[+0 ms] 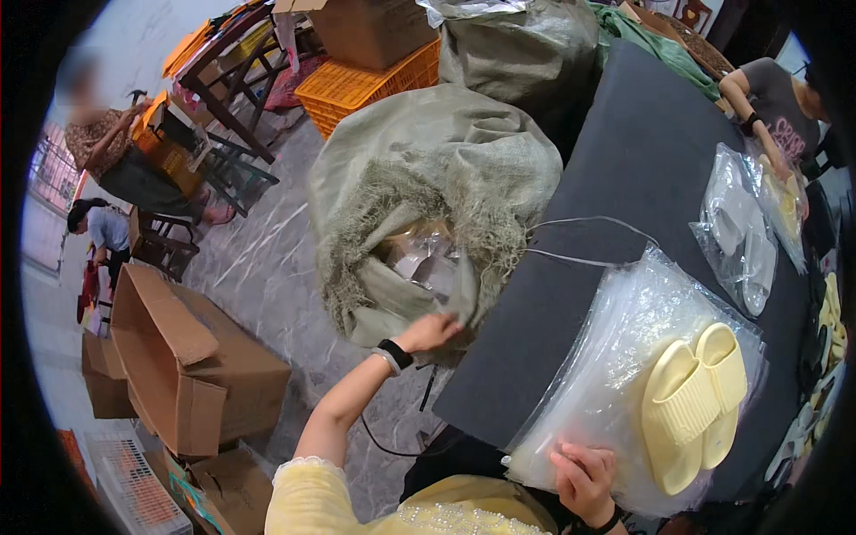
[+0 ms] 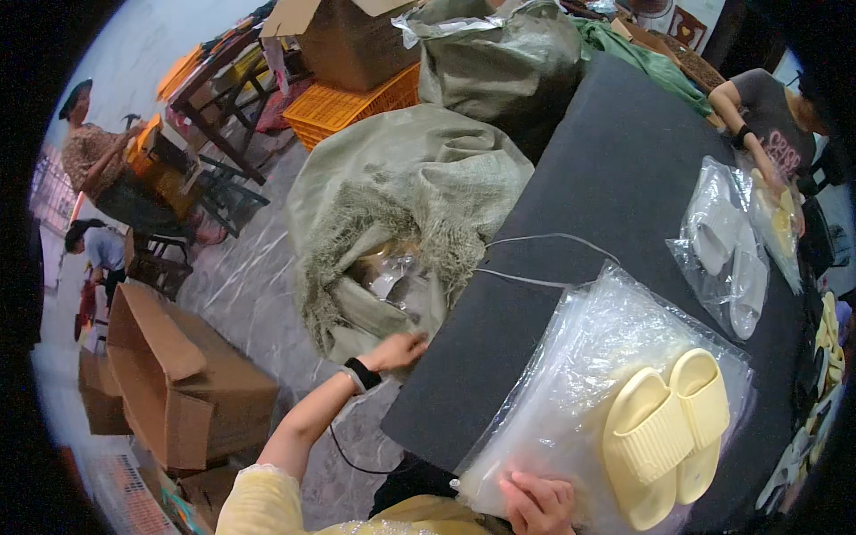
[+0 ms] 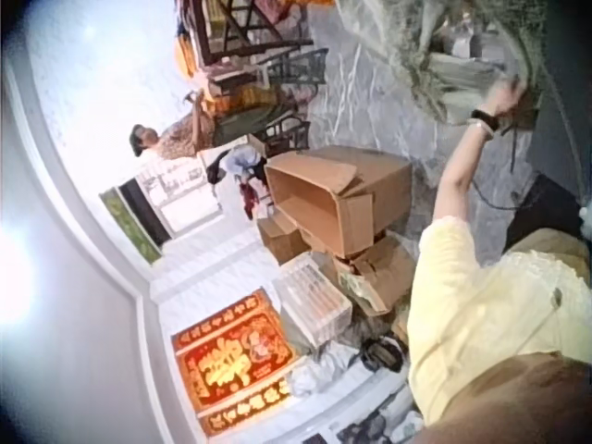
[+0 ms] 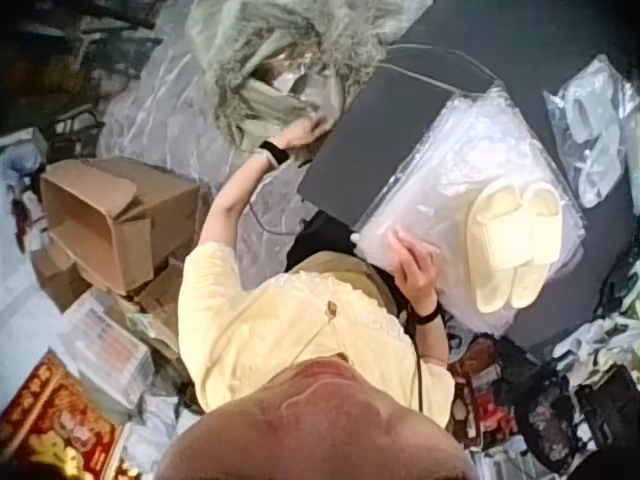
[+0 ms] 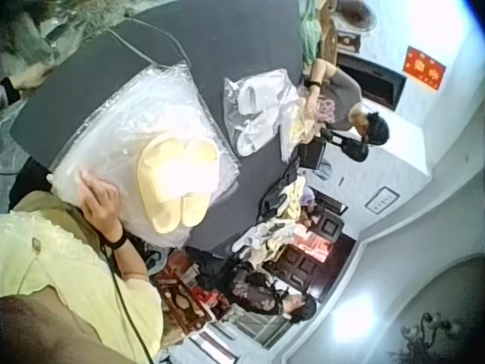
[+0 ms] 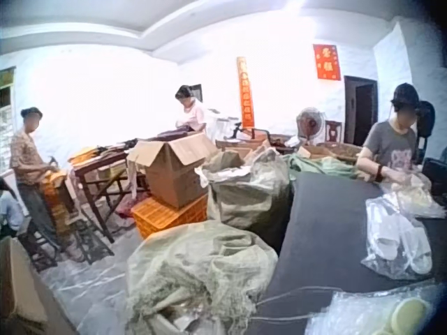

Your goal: The recorder picks up pairs of sandals and packs them into plastic bags on a table in a manufacturing workspace.

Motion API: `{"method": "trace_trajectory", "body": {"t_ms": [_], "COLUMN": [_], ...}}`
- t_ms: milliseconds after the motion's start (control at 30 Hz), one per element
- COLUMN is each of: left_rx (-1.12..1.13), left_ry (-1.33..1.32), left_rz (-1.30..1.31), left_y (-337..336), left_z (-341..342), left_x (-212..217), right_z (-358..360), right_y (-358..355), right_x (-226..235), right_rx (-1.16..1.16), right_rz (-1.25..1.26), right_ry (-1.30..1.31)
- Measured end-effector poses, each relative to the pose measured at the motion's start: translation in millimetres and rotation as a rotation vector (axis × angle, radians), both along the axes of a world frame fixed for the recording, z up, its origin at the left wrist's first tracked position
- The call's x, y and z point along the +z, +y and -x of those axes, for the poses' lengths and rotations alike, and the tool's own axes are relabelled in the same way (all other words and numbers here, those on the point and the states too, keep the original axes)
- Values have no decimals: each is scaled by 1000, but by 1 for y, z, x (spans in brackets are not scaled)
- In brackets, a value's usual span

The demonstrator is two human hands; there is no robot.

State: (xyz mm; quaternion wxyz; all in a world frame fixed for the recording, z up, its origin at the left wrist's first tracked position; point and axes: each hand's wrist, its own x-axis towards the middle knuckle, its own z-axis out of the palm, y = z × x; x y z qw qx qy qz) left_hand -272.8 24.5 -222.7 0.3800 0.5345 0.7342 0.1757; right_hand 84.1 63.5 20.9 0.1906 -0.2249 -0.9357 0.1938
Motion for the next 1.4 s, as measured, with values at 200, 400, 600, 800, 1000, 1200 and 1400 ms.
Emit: {"method": "trace_trajectory", "body": {"t_ms": [200,400,600,800,1000,1200,1400], "left_rx": [-106,152,-3,491,417,447,504], "left_ry": [81,844,628,552,962,396,236], "left_rz": [87,-427,451,279,45,342,-18], "left_y": [14,10,-33,-36,-30,5,2], "left_z": [11,62,65,67,121,160,141], "left_x": [18,-24,-34,-78,-106,-85,-79], "right_z": [-4,-4,-6,-4,0,-9,-5], "right_y": [0,-1,3,2,7,7,10], "right_x": [-1,-1,-2,-2,5,-3,0], "right_rx": [5,19,2,7,61,48,47], "right_rz": [-9,9,3,20,32,63,64], "right_ry": [-2,7,-2,-11,42,54,61]}}
